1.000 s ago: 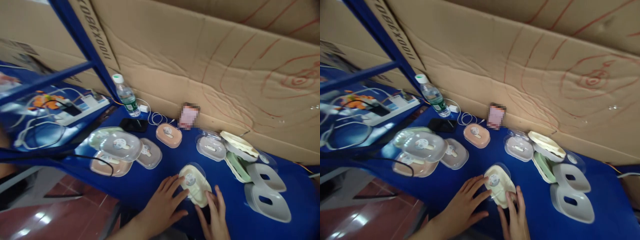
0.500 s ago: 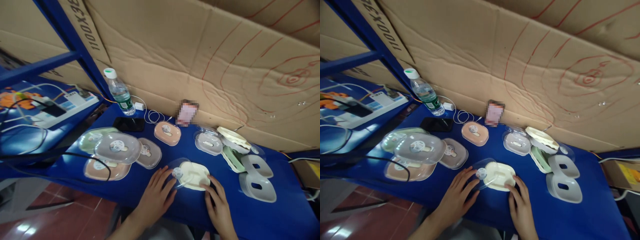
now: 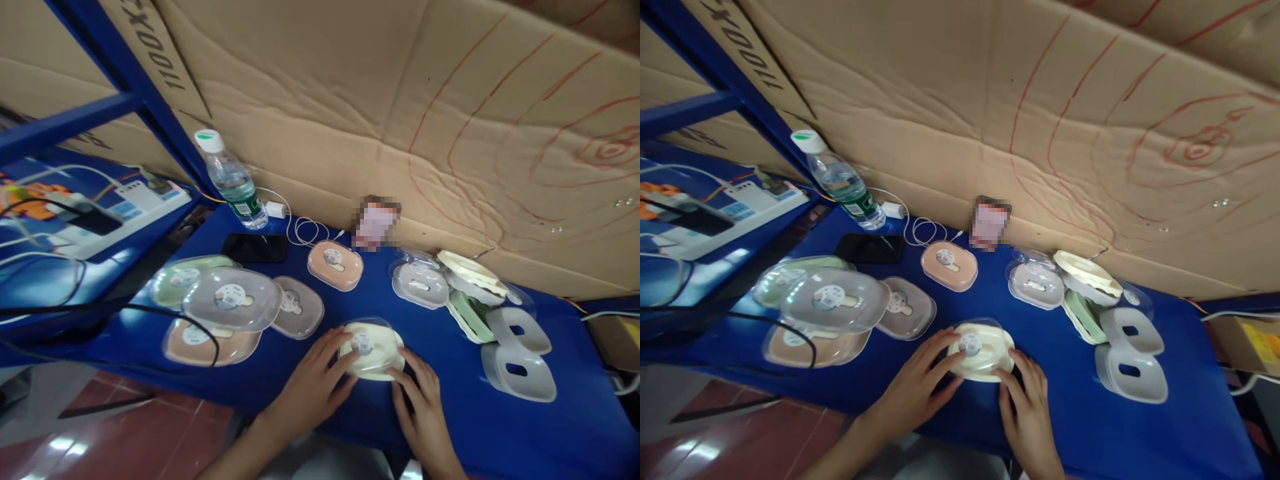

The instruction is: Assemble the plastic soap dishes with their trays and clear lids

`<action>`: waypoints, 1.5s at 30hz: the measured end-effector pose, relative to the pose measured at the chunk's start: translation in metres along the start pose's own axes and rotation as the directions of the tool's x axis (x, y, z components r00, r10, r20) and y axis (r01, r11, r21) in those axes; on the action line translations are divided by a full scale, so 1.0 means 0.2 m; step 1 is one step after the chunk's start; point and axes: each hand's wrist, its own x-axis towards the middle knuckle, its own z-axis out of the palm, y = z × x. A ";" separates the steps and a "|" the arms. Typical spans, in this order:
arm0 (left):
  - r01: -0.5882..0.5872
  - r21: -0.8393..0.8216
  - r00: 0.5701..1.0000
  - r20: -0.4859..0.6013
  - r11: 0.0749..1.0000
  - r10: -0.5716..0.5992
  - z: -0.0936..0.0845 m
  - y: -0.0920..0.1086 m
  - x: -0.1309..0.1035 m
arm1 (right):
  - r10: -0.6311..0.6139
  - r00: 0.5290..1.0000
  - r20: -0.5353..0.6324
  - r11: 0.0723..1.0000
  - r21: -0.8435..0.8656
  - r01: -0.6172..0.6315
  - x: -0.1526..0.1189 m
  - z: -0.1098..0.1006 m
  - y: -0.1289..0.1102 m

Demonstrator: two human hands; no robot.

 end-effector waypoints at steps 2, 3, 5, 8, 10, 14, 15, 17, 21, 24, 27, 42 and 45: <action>0.010 -0.006 1.000 -0.004 1.000 -0.010 0.00 0.00 0.01 | 0.007 1.000 0.019 1.000 0.017 -0.007 0.01 -0.02 0.00; 0.020 -0.011 1.000 -0.007 1.000 -0.020 0.00 -0.01 0.02 | 0.012 0.999 0.031 1.000 0.026 -0.013 0.02 -0.03 0.00; 0.052 -0.012 0.999 -0.015 0.999 -0.052 0.00 -0.01 0.05 | 0.026 0.998 0.053 0.999 0.043 -0.028 0.01 -0.05 0.00; 0.097 0.018 0.995 -0.026 0.995 -0.097 0.03 -0.03 0.09 | 0.061 0.997 0.055 0.996 0.058 -0.064 -0.01 -0.07 -0.01; 0.086 0.045 0.996 -0.042 0.995 -0.084 0.04 -0.03 0.10 | 0.071 0.996 0.046 0.996 0.054 -0.073 -0.02 -0.08 -0.02; -0.020 0.058 0.993 -0.118 0.998 0.026 0.03 0.00 0.08 | 0.011 0.996 0.090 1.000 0.019 -0.012 0.01 -0.17 0.02; -0.053 0.050 0.991 -0.124 0.997 0.059 0.02 0.01 0.06 | -0.007 0.995 0.099 1.000 0.003 0.007 0.02 -0.20 0.04; -0.103 0.039 0.989 -0.099 0.994 0.106 0.01 0.06 0.03 | -0.036 0.994 0.101 0.999 -0.037 0.040 0.08 -0.28 0.11; -0.110 0.064 0.994 -0.001 0.992 0.111 0.02 0.12 -0.05 | -0.075 0.993 0.092 0.985 -0.151 0.088 0.25 -0.38 0.27; -0.094 0.073 0.995 0.022 0.993 0.092 0.04 0.13 -0.08 | -0.074 0.993 0.096 0.955 -0.279 0.098 0.39 -0.36 0.34; -0.079 0.065 0.997 0.021 0.995 0.078 0.06 0.11 -0.09 | -0.038 0.991 0.132 0.922 -0.377 0.085 0.49 -0.30 0.36; -0.107 0.047 0.992 0.073 0.993 0.104 0.08 0.09 -0.08 | -0.067 0.951 0.303 0.925 -0.338 0.173 0.73 -0.33 0.41; -0.113 0.035 0.991 0.077 0.993 0.110 0.07 0.10 -0.08 | -0.047 0.947 0.317 0.952 -0.272 0.138 0.73 -0.37 0.43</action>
